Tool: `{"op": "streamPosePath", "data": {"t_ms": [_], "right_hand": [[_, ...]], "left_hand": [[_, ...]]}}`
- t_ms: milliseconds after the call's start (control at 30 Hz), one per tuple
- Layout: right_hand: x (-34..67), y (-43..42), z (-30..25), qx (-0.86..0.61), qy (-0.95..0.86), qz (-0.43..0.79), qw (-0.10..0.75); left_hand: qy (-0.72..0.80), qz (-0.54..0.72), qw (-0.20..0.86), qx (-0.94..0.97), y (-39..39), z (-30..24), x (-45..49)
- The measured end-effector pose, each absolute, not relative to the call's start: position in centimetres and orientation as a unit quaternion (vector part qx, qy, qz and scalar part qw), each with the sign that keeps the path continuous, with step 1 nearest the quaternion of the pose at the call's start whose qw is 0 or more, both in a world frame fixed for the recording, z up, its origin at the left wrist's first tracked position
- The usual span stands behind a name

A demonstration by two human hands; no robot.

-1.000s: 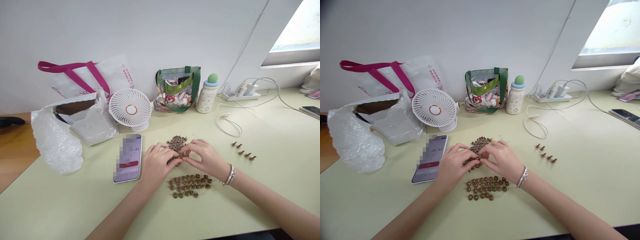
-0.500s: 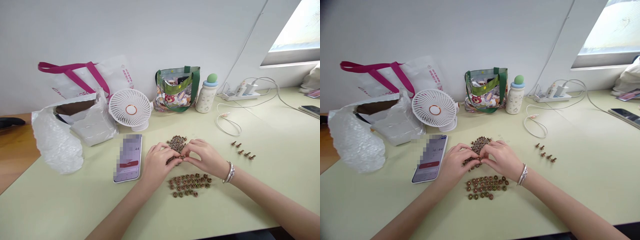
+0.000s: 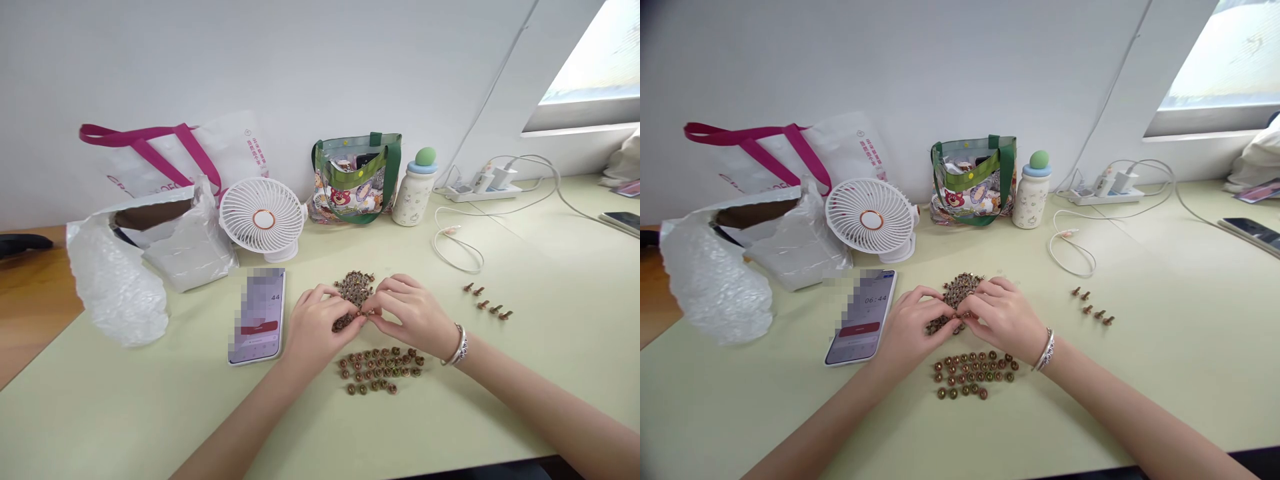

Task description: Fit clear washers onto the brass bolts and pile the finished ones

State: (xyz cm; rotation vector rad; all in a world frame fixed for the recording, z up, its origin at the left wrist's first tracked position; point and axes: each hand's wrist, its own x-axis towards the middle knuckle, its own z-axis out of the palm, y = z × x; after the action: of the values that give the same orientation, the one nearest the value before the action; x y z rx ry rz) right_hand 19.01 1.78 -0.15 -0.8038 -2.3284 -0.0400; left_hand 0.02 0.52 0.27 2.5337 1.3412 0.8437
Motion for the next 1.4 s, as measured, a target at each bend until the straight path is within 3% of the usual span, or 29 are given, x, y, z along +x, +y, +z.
{"op": "streamPosePath", "data": {"t_ms": [467,833,1100,1400], "right_hand": [[19.2,1.8,0.1,-0.336,-0.892,0.001,0.303],[22.4,4.5,-0.3,-0.484,-0.861,-0.041,0.152],[20.4,2.6,0.8,-0.367,-0.879,0.126,0.276],[19.7,1.7,0.9,-0.345,-0.875,0.107,0.321]], "left_hand": [[0.447,0.302,0.039,0.841,0.5,0.2,0.1],[0.45,0.292,0.035,0.843,0.3,0.4,0.1],[0.446,0.294,0.041,0.845,0.3,0.5,0.0],[0.437,0.299,0.042,0.847,0.4,0.5,0.0]]}}
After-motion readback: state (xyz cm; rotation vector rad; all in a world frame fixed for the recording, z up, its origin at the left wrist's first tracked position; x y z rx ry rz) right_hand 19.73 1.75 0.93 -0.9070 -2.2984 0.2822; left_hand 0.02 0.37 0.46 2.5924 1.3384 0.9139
